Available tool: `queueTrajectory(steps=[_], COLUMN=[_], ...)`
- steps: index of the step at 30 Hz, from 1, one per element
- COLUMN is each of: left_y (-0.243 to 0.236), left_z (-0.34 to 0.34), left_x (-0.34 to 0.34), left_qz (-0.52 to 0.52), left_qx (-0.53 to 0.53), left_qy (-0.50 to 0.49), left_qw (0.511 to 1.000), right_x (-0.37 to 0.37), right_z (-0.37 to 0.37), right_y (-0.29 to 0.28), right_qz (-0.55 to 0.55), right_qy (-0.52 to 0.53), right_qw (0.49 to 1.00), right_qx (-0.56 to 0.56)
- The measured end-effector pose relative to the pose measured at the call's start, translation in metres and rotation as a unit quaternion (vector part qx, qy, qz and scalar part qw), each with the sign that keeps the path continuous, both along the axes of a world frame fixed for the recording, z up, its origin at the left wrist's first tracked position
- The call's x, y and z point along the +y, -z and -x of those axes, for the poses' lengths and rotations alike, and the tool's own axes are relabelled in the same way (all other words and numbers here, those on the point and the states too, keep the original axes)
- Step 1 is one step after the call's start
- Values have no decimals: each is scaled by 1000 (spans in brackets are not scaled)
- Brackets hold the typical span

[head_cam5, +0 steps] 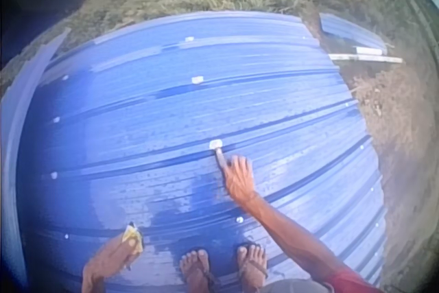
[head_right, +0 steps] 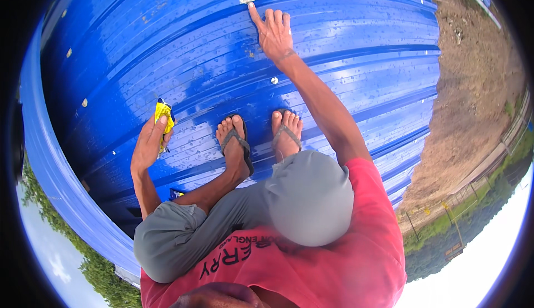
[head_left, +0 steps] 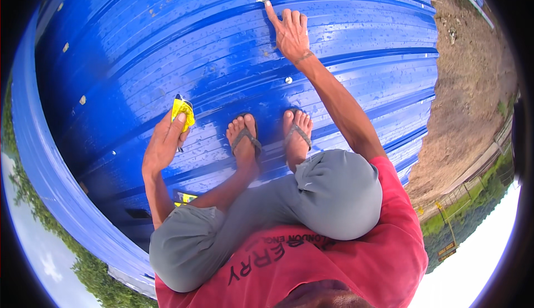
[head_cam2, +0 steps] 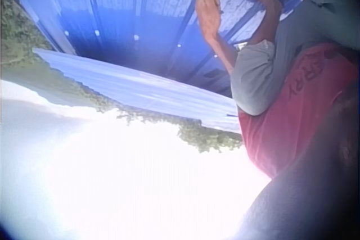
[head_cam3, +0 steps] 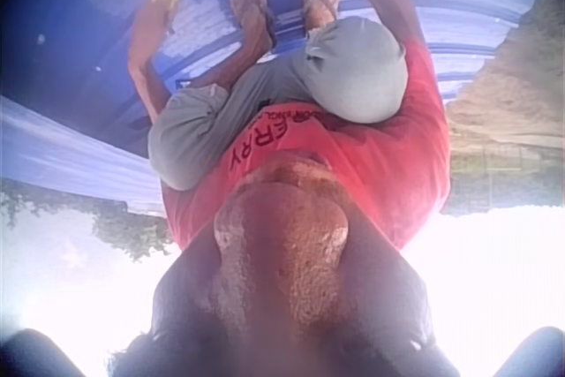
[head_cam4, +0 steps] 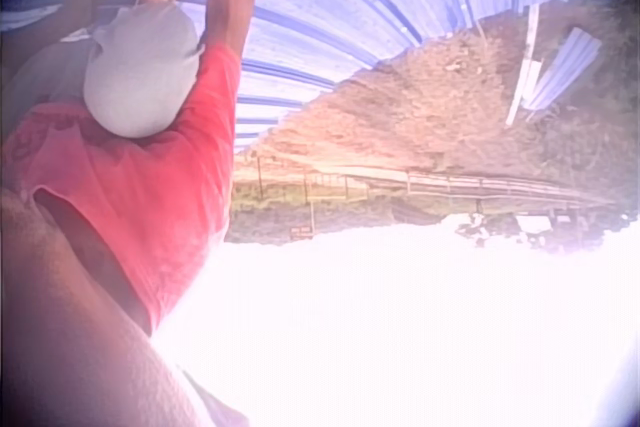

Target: The person applies white sealant to the screw heads on a blue corrugated metal roof by hand using a tube of sealant.

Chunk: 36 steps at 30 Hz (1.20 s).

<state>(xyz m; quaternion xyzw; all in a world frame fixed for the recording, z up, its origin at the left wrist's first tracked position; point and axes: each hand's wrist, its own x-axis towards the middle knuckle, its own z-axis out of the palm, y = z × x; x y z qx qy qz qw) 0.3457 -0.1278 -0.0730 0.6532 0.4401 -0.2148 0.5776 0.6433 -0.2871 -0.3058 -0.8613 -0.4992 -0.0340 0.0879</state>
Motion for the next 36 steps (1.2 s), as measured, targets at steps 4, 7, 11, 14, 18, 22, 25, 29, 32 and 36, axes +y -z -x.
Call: queueTrajectory(steps=[4,7,11,14,18,22,25,29,32,36], left_y=[-2,-3,-3,-2,-1,-2,-3,-1,-2,-4], left_z=[-3,-5,-1,-2,-1,-1,-1,-1,0,-1], left_x=[-2,-1,-1,-2,-1,1,0,0,2,2], left_qz=[0,0,-3,3,9,9,8,9,9,5], left_qx=[4,-11,1,-4,-10,3,-3,-10,-7,2], left_qy=[11,22,3,11,20,6,16,19,20,9], left_qw=[1000,1000,1000,1000,1000,1000,1000,1000,1000,1000], right_x=[10,7,2,10,18,13,11,16,11,8], right_z=[2,-2,0,-3,-10,-6,-3,-5,-5,-2], right_y=[-3,-3,-5,-9,-8,-3,-8,-11,-9,-11], right_qz=[22,67,13,-19,-15,1,17,19,1,-16], right_qy=[-13,-2,7,7,16,5,-3,-7,0,-1], right_qw=[1000,997,1000,1000,1000,1000,1000,999,1000,1000], right_qx=[-19,-46,-7,7,1,-2,-14,-37,-25,0])
